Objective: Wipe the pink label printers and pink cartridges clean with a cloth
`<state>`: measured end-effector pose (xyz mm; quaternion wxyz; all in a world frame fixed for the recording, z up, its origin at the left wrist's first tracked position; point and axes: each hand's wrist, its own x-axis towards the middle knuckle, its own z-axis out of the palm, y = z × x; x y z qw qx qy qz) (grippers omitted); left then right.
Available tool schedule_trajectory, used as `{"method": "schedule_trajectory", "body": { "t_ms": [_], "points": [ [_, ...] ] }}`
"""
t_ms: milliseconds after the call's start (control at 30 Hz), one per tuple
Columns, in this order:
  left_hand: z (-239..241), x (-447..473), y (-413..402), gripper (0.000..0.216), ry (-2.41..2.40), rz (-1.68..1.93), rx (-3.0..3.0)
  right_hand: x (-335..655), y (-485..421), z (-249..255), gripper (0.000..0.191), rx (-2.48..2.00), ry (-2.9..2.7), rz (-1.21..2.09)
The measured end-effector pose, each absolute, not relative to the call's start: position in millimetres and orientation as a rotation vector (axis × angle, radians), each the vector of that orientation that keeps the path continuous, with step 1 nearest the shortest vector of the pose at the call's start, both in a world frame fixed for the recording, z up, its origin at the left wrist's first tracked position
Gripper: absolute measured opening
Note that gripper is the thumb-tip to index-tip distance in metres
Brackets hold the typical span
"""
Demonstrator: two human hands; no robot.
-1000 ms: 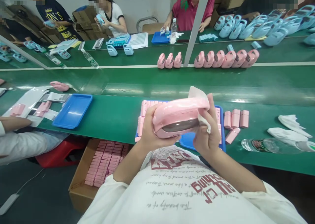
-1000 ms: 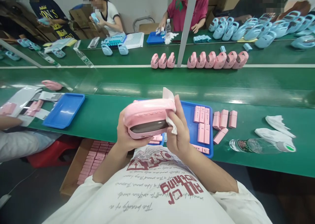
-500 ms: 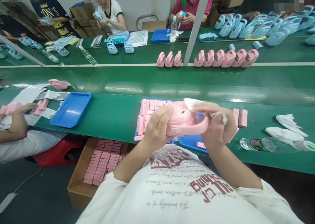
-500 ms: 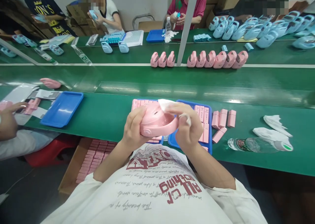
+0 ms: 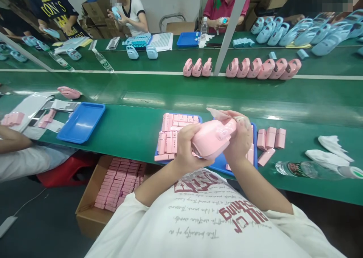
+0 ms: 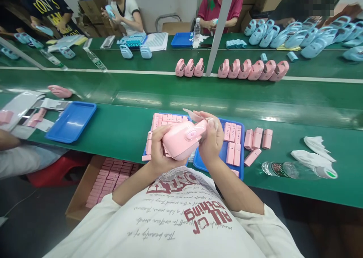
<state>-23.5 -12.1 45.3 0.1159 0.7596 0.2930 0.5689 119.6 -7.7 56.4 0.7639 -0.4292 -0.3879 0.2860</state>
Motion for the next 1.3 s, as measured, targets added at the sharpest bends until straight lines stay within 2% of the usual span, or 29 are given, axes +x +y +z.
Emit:
{"method": "schedule_trajectory", "body": {
  "t_ms": [100,267,467,700,933,1067,1200,1300],
  "points": [
    [44,-21,-13,0.087,0.854,1.643,2.1,114,-5,56,0.037,-0.988,-0.67,0.877],
    [49,-17,-15,0.088,0.865,1.715,1.936,102,-8,44,0.037,-1.002,-0.432,1.162],
    [53,-13,-18,0.087,0.882,1.787,1.837,83,-19,41,0.063,-0.847,-0.366,1.388],
    [49,-13,-20,0.087,0.9,1.699,1.858,102,-11,48,0.041,-0.939,-0.373,1.339],
    [48,-16,-21,0.085,0.881,1.642,1.888,113,-7,47,0.047,-0.997,-0.429,1.351],
    [47,-21,-23,0.084,0.928,1.598,1.86,119,-4,47,0.043,-1.06,-0.561,1.33],
    [58,-36,-17,0.089,1.13,1.288,1.816,133,1,50,0.038,-1.233,-0.744,1.278],
    [62,-46,-3,0.09,1.105,1.061,1.634,141,4,55,0.037,-1.312,-0.85,1.248]
  ]
}}
